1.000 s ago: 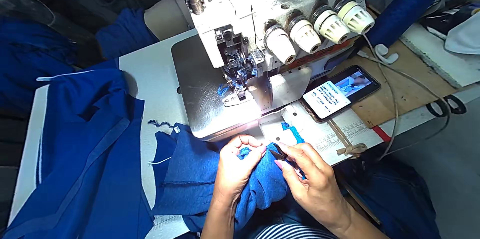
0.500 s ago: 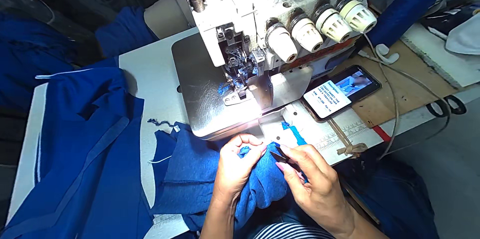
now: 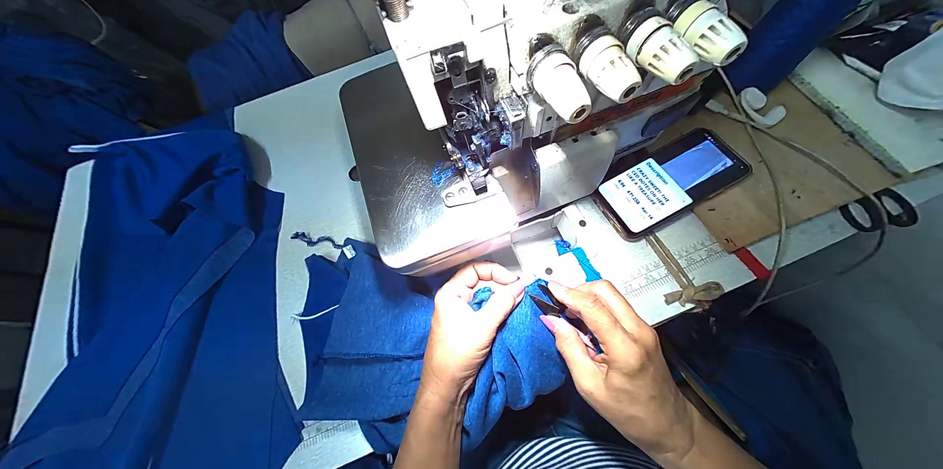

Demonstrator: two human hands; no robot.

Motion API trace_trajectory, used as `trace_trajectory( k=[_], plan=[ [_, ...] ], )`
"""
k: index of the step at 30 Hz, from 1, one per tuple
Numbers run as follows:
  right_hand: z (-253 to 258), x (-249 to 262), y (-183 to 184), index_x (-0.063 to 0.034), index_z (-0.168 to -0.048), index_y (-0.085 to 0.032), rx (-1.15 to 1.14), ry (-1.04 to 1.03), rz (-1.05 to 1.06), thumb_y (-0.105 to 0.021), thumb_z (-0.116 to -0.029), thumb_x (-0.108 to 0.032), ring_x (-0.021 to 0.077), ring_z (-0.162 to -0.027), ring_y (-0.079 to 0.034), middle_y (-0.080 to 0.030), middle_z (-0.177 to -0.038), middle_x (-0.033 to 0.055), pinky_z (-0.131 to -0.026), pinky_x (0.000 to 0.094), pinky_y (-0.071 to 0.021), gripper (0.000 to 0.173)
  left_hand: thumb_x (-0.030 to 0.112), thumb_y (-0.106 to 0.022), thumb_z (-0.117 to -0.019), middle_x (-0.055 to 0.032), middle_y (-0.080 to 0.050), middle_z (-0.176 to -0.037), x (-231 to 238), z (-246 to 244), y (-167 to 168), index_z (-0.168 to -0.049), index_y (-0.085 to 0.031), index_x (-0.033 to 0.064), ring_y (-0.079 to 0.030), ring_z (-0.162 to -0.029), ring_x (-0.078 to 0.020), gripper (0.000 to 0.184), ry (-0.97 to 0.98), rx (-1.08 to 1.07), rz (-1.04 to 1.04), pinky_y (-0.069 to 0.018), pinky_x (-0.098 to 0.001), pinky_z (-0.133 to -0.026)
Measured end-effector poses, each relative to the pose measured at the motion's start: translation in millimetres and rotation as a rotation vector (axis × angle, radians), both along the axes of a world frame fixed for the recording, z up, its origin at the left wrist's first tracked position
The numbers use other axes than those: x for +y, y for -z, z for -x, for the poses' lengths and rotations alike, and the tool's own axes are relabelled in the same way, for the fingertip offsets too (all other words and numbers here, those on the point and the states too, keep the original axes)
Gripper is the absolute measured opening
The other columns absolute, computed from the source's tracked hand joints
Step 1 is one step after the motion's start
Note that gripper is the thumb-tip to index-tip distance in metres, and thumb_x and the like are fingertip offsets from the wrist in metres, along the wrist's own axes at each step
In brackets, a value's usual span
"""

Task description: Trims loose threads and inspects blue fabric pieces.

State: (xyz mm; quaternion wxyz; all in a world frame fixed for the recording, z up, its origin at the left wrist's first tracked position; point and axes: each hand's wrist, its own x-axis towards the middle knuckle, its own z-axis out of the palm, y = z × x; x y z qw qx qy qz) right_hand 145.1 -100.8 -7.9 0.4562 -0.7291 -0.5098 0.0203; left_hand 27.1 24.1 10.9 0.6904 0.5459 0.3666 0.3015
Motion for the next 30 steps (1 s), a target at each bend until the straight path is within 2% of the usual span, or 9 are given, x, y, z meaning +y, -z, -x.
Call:
trace_trajectory(
  k=[5, 8, 12, 15, 18, 21, 23, 26, 30],
  plan=[
    [3, 2, 3, -0.0055, -0.119, -0.073, 0.006, 0.014, -0.017, -0.065, -0.0953, -0.018, 0.0057, -0.078, -0.062, -0.064, -0.096, 0.0044, -0.066, 0.0178, -0.0546, 0.028, -0.002, -0.074, -0.0867, -0.0055, -0.073, -0.084, 0, 0, 1, -0.094, -0.074, 0.0055, -0.07, -0.075, -0.0094, 0.01, 0.002, 0.001, -0.016, -0.0596, -0.0219, -0.071],
    [5, 3, 5, -0.0052, -0.121, -0.071, -0.003, 0.032, -0.018, -0.064, -0.0965, -0.017, 0.0062, -0.077, -0.061, -0.062, -0.096, 0.0044, -0.065, 0.0182, -0.0538, 0.028, 0.001, -0.075, -0.0872, -0.0053, -0.072, -0.082, 0, 1, 1, -0.095, -0.074, 0.0059, -0.068, -0.073, -0.0092, 0.009, 0.01, 0.003, -0.03, -0.058, -0.0208, -0.068],
    [4, 4, 6, -0.0042, -0.121, -0.071, -0.016, 0.042, -0.022, -0.064, -0.0967, -0.017, 0.0069, -0.078, -0.061, -0.062, -0.098, 0.0058, -0.064, 0.0184, -0.0538, 0.029, -0.003, -0.079, -0.0773, -0.0092, -0.074, -0.09, 1, 3, -1, -0.104, -0.072, 0.0049, -0.071, -0.081, -0.0132, 0.028, 0.055, 0.001, 0.042, -0.0601, -0.0244, -0.071],
    [1, 5, 8, -0.0046, -0.121, -0.072, -0.04, 0.032, -0.06, -0.064, -0.0961, -0.016, 0.0082, -0.078, -0.062, -0.062, -0.097, 0.0063, -0.063, 0.0193, -0.053, 0.028, -0.006, -0.078, -0.0768, -0.0103, -0.073, -0.088, 1, 3, 0, -0.104, -0.071, 0.0038, -0.071, -0.079, -0.0135, 0.03, 0.06, -0.002, 0.058, -0.06, -0.0243, -0.07],
    [-1, 7, 8, -0.006, -0.124, -0.066, 0.103, 0.017, -0.175, -0.065, -0.0978, -0.014, 0.0053, -0.088, -0.062, -0.062, -0.102, 0.0046, -0.077, 0.0171, -0.0546, 0.028, -0.007, -0.078, -0.0768, -0.0095, -0.072, -0.084, 1, 3, 0, -0.102, -0.071, 0.0034, -0.07, -0.075, -0.0127, 0.028, 0.071, -0.011, 0.061, -0.0596, -0.024, -0.068],
    [-9, 9, 4, -0.0045, -0.125, -0.062, 0.264, 0.059, -0.206, -0.065, -0.0981, -0.015, 0.0046, -0.092, -0.063, -0.064, -0.105, 0.0041, -0.081, 0.0185, -0.0555, 0.029, -0.007, -0.079, -0.0763, -0.0087, -0.072, -0.083, 1, 3, 0, -0.101, -0.072, 0.0035, -0.07, -0.075, -0.0122, 0.028, 0.065, -0.01, 0.058, -0.0596, -0.024, -0.068],
    [-17, 7, 0, -0.0014, -0.124, -0.065, 0.205, 0.065, -0.175, -0.066, -0.0963, -0.014, 0.0031, -0.089, -0.062, -0.063, -0.104, 0.0048, -0.078, 0.0155, -0.0542, 0.03, -0.006, -0.079, -0.0761, -0.0086, -0.073, -0.083, 1, 3, 0, -0.101, -0.071, 0.0036, -0.07, -0.076, -0.0121, 0.028, 0.062, -0.007, 0.052, -0.0596, -0.0238, -0.068],
    [-17, -3, -12, -0.0048, -0.12, -0.07, 0.127, -0.004, -0.097, -0.068, -0.0938, -0.016, 0.0002, -0.086, -0.061, -0.064, -0.1, 0.0014, -0.074, 0.0128, -0.0539, 0.028, -0.007, -0.079, -0.0762, -0.0098, -0.073, -0.085, 2, 3, 2, -0.101, -0.072, 0.003, -0.071, -0.076, -0.0131, 0.028, 0.055, -0.02, 0.051, -0.0598, -0.0243, -0.069],
    [-8, -5, -10, -0.0067, -0.115, -0.074, 0.039, -0.051, -0.038, -0.067, -0.0936, -0.017, 0.0029, -0.08, -0.061, -0.064, -0.095, 0.0029, -0.068, 0.0147, -0.0529, 0.024, -0.006, -0.076, -0.0784, -0.0086, -0.073, -0.084, 1, 3, 1, -0.099, -0.073, 0.004, -0.07, -0.074, -0.0115, 0.023, 0.042, -0.017, 0.066, -0.059, -0.0227, -0.067]
  ],
)
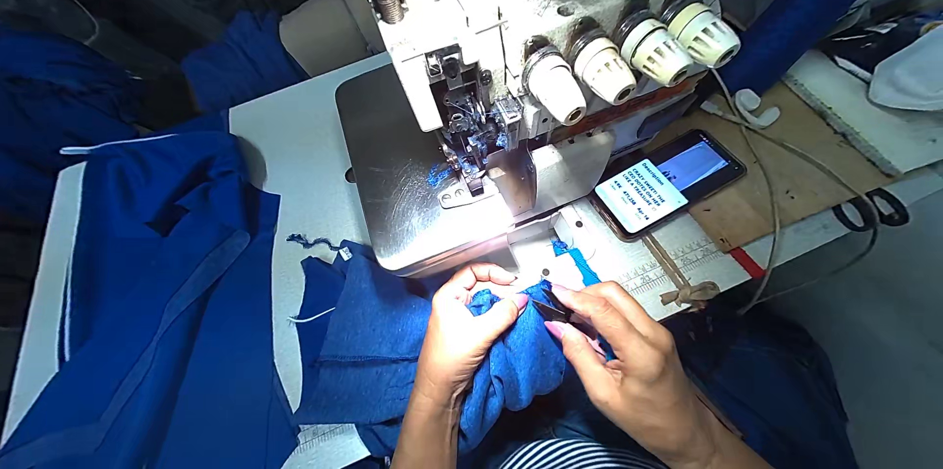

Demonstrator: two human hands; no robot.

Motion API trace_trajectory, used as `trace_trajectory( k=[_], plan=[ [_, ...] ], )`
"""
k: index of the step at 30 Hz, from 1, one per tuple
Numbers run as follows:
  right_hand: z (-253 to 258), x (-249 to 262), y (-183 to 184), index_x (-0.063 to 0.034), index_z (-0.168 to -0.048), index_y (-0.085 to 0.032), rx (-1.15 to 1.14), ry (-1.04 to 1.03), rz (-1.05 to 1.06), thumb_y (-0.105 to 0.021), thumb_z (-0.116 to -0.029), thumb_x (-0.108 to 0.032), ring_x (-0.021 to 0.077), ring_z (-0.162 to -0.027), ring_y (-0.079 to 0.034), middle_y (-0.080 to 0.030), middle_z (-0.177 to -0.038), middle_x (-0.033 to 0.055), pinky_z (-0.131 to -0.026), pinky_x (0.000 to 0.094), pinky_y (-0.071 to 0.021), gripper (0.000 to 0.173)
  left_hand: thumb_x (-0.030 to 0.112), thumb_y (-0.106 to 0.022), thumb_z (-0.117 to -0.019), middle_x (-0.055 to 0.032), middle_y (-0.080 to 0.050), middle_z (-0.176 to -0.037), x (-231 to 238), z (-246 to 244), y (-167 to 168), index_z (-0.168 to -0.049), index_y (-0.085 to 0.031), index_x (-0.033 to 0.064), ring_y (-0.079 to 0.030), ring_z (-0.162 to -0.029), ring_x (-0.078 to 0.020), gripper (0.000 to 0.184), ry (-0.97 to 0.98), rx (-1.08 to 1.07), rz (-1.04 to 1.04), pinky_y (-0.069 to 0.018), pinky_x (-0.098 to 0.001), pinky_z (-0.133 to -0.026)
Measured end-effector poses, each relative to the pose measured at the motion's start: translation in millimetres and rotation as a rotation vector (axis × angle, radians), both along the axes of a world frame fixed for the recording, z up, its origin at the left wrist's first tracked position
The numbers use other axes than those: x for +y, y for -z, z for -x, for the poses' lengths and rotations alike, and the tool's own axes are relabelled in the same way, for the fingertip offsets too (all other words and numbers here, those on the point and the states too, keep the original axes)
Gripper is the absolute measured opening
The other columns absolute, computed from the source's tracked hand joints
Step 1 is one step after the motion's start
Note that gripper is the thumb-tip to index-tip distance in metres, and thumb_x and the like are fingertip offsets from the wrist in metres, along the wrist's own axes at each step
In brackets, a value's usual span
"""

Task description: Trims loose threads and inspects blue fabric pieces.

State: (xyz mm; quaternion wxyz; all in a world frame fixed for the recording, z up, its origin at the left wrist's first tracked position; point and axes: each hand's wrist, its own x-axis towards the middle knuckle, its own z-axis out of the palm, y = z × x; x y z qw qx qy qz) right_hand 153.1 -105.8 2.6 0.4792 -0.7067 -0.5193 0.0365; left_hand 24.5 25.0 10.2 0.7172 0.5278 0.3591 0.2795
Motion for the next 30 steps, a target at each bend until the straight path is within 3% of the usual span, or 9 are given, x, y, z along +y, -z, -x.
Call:
trace_trajectory(
  k=[17, 23, 30],
  plan=[
    [1.7, 6.2, 5.2, -0.0048, -0.115, -0.074, -0.025, 0.016, 0.022, -0.066, -0.0938, -0.016, 0.0025, -0.078, -0.061, -0.063, -0.096, 0.0031, -0.066, 0.0143, -0.053, 0.025, -0.004, -0.074, -0.0798, -0.0086, -0.072, -0.08, -1.6, 0.3, -2.2, -0.097, -0.073, 0.0043, -0.069, -0.07, -0.011, 0.019, -0.016, -0.002, 0.011, -0.058, -0.0222, -0.064],
    [2.2, 9.2, 10.5, -0.0043, -0.12, -0.07, -0.034, 0.029, -0.106, -0.067, -0.0947, -0.014, 0.0045, -0.087, -0.061, -0.062, -0.1, 0.0057, -0.075, 0.0142, -0.0529, 0.027, -0.005, -0.074, -0.0791, -0.0078, -0.072, -0.08, -1.5, 0.2, -3.0, -0.096, -0.072, 0.0042, -0.07, -0.071, -0.0102, 0.019, -0.03, -0.014, 0.018, -0.0591, -0.0224, -0.065],
    [-0.2, 3.0, 8.1, -0.0063, -0.116, -0.074, -0.049, 0.013, 0.001, -0.066, -0.0942, -0.017, 0.0041, -0.081, -0.061, -0.063, -0.096, 0.0034, -0.068, 0.0155, -0.0533, 0.026, -0.005, -0.074, -0.0796, -0.0073, -0.071, -0.079, -1.0, 0.1, -1.3, -0.096, -0.072, 0.0045, -0.069, -0.07, -0.0102, 0.019, -0.026, -0.018, 0.012, -0.0587, -0.0223, -0.065]
  ],
)
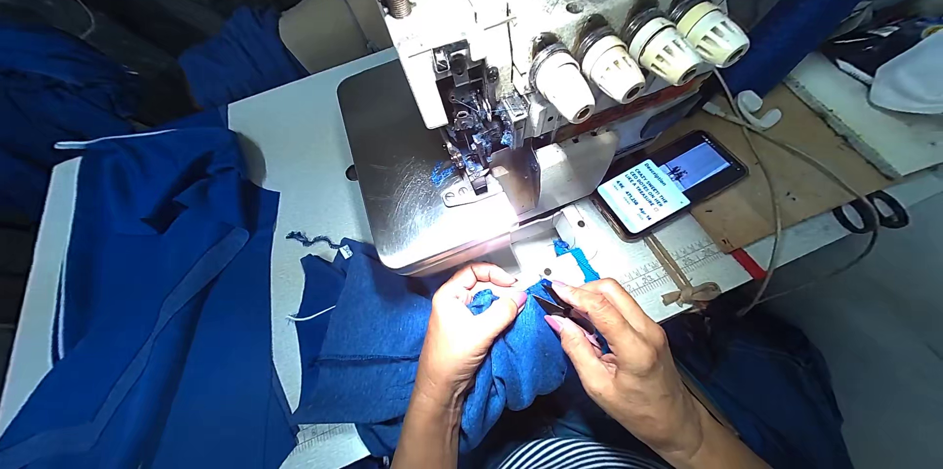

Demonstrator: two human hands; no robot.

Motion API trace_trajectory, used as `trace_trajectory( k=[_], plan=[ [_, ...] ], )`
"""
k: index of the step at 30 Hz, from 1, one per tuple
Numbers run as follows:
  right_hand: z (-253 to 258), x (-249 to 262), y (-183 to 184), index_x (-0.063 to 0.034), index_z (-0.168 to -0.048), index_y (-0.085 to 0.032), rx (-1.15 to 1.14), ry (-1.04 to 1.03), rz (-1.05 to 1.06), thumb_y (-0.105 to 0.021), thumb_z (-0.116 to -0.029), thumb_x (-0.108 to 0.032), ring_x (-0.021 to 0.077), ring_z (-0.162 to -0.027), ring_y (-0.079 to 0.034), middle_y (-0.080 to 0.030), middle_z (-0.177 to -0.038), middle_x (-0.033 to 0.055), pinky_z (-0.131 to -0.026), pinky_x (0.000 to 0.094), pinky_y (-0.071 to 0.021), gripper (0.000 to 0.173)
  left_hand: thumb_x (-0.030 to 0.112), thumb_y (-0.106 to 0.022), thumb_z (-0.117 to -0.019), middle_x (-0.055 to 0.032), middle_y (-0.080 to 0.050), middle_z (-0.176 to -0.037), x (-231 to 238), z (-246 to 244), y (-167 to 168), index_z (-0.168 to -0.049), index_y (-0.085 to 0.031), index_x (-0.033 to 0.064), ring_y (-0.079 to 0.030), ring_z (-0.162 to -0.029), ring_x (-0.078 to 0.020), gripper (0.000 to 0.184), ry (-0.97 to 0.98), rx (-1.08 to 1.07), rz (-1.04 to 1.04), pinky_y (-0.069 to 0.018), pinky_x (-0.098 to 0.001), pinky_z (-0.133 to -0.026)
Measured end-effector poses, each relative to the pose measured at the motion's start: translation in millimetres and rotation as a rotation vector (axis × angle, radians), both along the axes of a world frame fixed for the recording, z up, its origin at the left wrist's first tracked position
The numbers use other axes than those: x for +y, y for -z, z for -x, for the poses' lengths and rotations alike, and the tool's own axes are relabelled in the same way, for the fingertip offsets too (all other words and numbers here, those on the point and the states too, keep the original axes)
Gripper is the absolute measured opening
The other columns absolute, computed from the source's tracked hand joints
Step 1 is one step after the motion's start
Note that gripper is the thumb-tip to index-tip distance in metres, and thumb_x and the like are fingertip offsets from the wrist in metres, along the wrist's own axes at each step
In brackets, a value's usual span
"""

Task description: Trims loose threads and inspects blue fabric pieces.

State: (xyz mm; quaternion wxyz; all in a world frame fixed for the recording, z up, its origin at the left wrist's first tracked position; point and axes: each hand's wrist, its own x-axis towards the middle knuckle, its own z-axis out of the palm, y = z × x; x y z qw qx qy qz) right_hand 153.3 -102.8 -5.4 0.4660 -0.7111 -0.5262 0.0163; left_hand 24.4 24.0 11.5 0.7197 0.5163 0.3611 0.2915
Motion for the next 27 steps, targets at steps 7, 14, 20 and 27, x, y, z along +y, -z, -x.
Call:
trace_trajectory(
  k=[7, 14, 20, 27],
  plan=[
    [1, 0, -3, -0.0057, -0.115, -0.074, 0.014, -0.004, 0.027, -0.066, -0.0937, -0.017, 0.0032, -0.08, -0.061, -0.063, -0.096, 0.0031, -0.068, 0.0152, -0.0534, 0.025, -0.005, -0.074, -0.0797, -0.0066, -0.072, -0.079, 0, 0, -1, -0.095, -0.072, 0.0049, -0.069, -0.07, -0.0098, 0.019, -0.006, 0.023, -0.017, -0.0586, -0.0221, -0.065],
    [2, 1, -5, -0.0068, -0.115, -0.074, 0.006, 0.009, 0.056, -0.065, -0.0936, -0.017, 0.0031, -0.079, -0.061, -0.064, -0.096, 0.0024, -0.066, 0.0155, -0.0535, 0.025, -0.005, -0.074, -0.08, -0.0066, -0.072, -0.08, 0, 0, 0, -0.095, -0.073, 0.0048, -0.069, -0.071, -0.0096, 0.018, -0.001, 0.017, -0.039, -0.0587, -0.0218, -0.065],
    [4, 2, -3, -0.006, -0.116, -0.074, 0.017, 0.015, 0.065, -0.063, -0.0952, -0.018, 0.0038, -0.076, -0.061, -0.064, -0.096, 0.0028, -0.064, 0.017, -0.054, 0.026, -0.005, -0.074, -0.0805, -0.0072, -0.072, -0.081, 0, 0, 1, -0.095, -0.072, 0.0049, -0.069, -0.072, -0.0103, 0.018, 0.007, 0.014, -0.042, -0.0583, -0.0217, -0.065],
    [3, 3, 11, -0.0086, -0.119, -0.072, -0.006, 0.014, -0.026, -0.064, -0.0971, -0.017, 0.0062, -0.079, -0.062, -0.063, -0.097, 0.004, -0.064, 0.019, -0.0527, 0.025, -0.004, -0.074, -0.0807, -0.0078, -0.072, -0.08, 1, 1, 1, -0.094, -0.072, 0.0052, -0.069, -0.071, -0.0102, 0.017, 0.013, -0.019, 0.003, -0.0583, -0.0215, -0.065]
  ],
)
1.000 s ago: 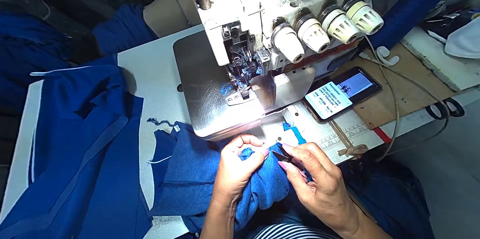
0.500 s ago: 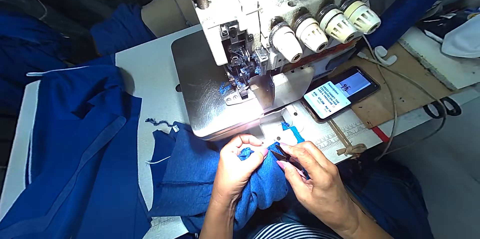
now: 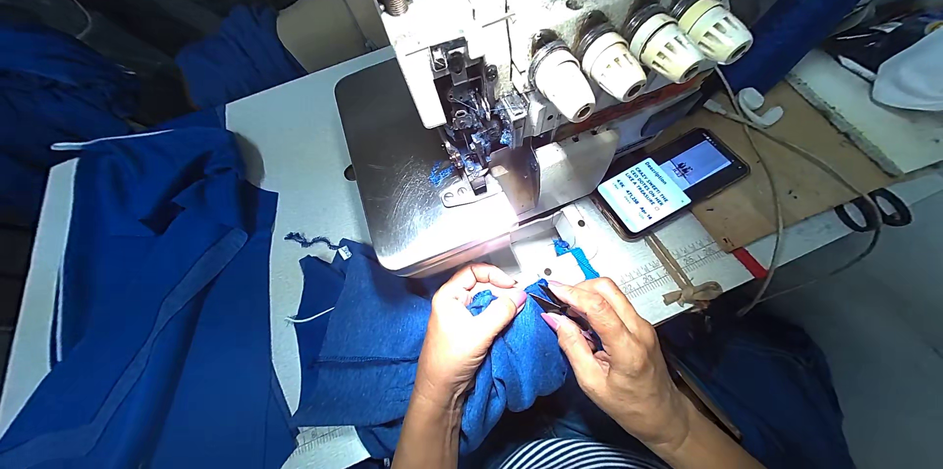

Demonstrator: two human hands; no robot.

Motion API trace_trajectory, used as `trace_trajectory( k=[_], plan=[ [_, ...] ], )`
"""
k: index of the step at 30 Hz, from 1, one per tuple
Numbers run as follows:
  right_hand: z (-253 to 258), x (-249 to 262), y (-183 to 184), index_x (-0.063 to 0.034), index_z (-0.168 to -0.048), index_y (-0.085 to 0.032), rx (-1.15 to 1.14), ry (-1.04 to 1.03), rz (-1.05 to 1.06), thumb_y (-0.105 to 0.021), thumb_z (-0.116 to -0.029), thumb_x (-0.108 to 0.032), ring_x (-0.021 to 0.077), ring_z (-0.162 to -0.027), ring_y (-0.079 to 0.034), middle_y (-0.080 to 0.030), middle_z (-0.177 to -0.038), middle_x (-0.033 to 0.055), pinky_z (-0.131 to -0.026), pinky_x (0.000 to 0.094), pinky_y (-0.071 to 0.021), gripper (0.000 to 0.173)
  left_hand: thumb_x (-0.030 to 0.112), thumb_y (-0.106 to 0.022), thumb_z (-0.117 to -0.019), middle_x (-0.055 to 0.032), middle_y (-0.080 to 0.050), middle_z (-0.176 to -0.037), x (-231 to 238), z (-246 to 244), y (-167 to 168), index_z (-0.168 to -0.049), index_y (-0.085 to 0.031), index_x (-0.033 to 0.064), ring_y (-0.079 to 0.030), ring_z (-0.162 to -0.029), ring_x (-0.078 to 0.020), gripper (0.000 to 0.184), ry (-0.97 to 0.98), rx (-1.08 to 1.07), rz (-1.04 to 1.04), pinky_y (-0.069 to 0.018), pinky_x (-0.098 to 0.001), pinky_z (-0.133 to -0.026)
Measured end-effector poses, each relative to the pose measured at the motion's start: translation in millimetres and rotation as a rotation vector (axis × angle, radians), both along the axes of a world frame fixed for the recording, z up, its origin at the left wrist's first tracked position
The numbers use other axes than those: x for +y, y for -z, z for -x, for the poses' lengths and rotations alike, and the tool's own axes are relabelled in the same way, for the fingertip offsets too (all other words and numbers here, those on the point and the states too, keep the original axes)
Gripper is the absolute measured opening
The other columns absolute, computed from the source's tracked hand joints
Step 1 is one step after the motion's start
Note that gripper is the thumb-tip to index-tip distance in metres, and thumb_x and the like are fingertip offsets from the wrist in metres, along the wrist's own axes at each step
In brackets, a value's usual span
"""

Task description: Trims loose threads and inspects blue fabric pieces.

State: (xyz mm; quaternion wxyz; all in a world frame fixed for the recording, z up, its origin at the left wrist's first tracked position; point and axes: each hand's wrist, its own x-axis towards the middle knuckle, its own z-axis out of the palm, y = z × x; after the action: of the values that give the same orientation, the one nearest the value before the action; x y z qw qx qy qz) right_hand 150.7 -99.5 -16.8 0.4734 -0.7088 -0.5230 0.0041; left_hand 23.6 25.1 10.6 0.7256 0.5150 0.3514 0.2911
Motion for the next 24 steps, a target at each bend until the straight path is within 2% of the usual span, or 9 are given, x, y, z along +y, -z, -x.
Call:
trace_trajectory(
  k=[4, 10, 12, 14, 16, 17, 21, 24],
  plan=[
    [1, 2, 7, -0.01, -0.118, -0.07, 0.001, -0.009, -0.087, -0.065, -0.0984, -0.016, 0.0077, -0.084, -0.064, -0.063, -0.1, 0.0052, -0.07, 0.0201, -0.055, 0.021, -0.004, -0.075, -0.0792, -0.0078, -0.071, -0.081, 1, 1, 1, -0.093, -0.073, 0.0061, -0.069, -0.071, -0.0096, 0.017, 0.002, -0.039, 0.034, -0.0585, -0.0216, -0.064],
    [-7, 1, 5, -0.013, -0.112, -0.075, -0.046, -0.047, -0.08, -0.066, -0.0962, -0.013, 0.008, -0.079, -0.06, -0.06, -0.093, 0.005, -0.065, 0.02, -0.0512, 0.018, -0.003, -0.074, -0.0812, -0.0088, -0.071, -0.082, 2, 2, 1, -0.092, -0.073, 0.0066, -0.069, -0.071, -0.0098, 0.015, 0.01, -0.062, 0.058, -0.0585, -0.0218, -0.065],
    [-8, 3, 4, -0.012, -0.113, -0.074, 0.056, -0.085, -0.097, -0.066, -0.0968, -0.013, 0.0062, -0.083, -0.061, -0.061, -0.096, 0.0033, -0.068, 0.0186, -0.0532, 0.018, -0.003, -0.074, -0.0804, -0.0086, -0.071, -0.082, 2, 2, 2, -0.092, -0.073, 0.007, -0.068, -0.07, -0.0095, 0.016, 0.015, -0.07, 0.07, -0.0584, -0.0217, -0.064],
    [-7, 5, 1, -0.0107, -0.113, -0.071, 0.3, -0.132, -0.094, -0.069, -0.095, -0.013, 0.0037, -0.087, -0.064, -0.065, -0.1, -0.0004, -0.075, 0.0173, -0.0568, 0.018, -0.004, -0.074, -0.0794, -0.0082, -0.071, -0.081, 2, 2, 1, -0.091, -0.073, 0.0068, -0.068, -0.069, -0.0091, 0.016, 0.011, -0.078, 0.078, -0.0583, -0.0215, -0.064],
    [-6, 5, -4, -0.0091, -0.11, -0.07, 0.499, -0.143, -0.056, -0.071, -0.092, -0.014, 0.0039, -0.084, -0.065, -0.068, -0.099, -0.0016, -0.075, 0.0183, -0.058, 0.018, -0.004, -0.074, -0.0799, -0.008, -0.071, -0.081, 2, 2, 1, -0.091, -0.073, 0.0071, -0.069, -0.07, -0.0091, 0.015, 0.005, -0.084, 0.076, -0.0586, -0.0216, -0.065],
    [-7, 4, -6, -0.0086, -0.11, -0.07, 0.514, -0.145, -0.029, -0.071, -0.0921, -0.014, 0.0035, -0.083, -0.065, -0.068, -0.099, -0.0019, -0.075, 0.0181, -0.0578, 0.018, -0.004, -0.075, -0.0798, -0.0082, -0.071, -0.081, 2, 2, 1, -0.091, -0.073, 0.0069, -0.069, -0.07, -0.0093, 0.015, -0.001, -0.085, 0.071, -0.0587, -0.022, -0.065],
    [-10, 2, -7, -0.009, -0.113, -0.072, 0.283, -0.115, -0.001, -0.069, -0.0925, -0.017, -0.0003, -0.083, -0.061, -0.064, -0.097, -0.0026, -0.073, 0.0135, -0.0541, 0.022, -0.005, -0.075, -0.0793, -0.0085, -0.071, -0.081, 2, 2, 2, -0.09, -0.073, 0.0065, -0.069, -0.07, -0.0096, 0.016, -0.011, -0.09, 0.061, -0.059, -0.0222, -0.065],
    [-8, 0, -8, -0.0103, -0.115, -0.073, 0.228, -0.099, -0.017, -0.069, -0.0929, -0.016, -0.0003, -0.084, -0.061, -0.065, -0.098, -0.0022, -0.073, 0.0131, -0.0535, 0.023, -0.005, -0.075, -0.0802, -0.0089, -0.071, -0.082, 2, 2, 2, -0.089, -0.072, 0.0059, -0.068, -0.071, -0.0104, 0.015, -0.014, -0.069, 0.053, -0.0588, -0.0223, -0.065]
  ],
)
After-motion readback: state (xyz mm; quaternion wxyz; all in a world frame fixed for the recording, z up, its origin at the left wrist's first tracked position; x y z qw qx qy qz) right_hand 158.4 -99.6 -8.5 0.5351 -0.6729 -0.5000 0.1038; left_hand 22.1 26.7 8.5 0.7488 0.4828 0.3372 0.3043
